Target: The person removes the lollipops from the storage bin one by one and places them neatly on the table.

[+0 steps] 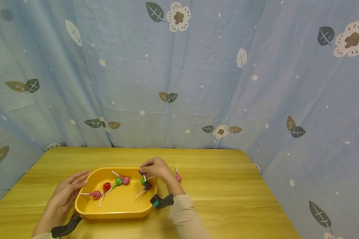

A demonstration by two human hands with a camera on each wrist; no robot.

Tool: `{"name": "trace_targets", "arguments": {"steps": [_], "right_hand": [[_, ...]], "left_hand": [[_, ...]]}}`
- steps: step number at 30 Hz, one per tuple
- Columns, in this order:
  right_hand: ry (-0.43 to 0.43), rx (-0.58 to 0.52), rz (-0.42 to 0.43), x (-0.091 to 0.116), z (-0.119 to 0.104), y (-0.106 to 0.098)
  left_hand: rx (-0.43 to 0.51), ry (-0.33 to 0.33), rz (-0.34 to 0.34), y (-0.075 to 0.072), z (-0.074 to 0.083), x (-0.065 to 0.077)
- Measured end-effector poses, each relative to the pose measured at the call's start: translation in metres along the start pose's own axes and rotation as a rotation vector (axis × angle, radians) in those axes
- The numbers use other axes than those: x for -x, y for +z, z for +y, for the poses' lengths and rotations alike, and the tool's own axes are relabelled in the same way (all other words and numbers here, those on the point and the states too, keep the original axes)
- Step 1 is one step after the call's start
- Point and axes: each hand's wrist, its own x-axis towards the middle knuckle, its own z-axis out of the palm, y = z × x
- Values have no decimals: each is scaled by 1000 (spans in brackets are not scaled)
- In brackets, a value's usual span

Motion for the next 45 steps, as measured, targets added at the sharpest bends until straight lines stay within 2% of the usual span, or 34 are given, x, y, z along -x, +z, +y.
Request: {"name": "trace_targets", "arguments": {"steps": [17, 28, 35, 45], "right_hand": [[33, -161, 119, 10, 37, -44], [89, -249, 339, 30, 66, -72], [103, -327, 387, 37, 84, -79], [140, -375, 445, 45, 101, -87]], "left_hand": [[38, -2, -3, 2, 2, 2], [37, 15, -11, 1, 1, 2], [34, 27, -26, -2, 0, 1], [22, 18, -19, -2, -1, 1]]}}
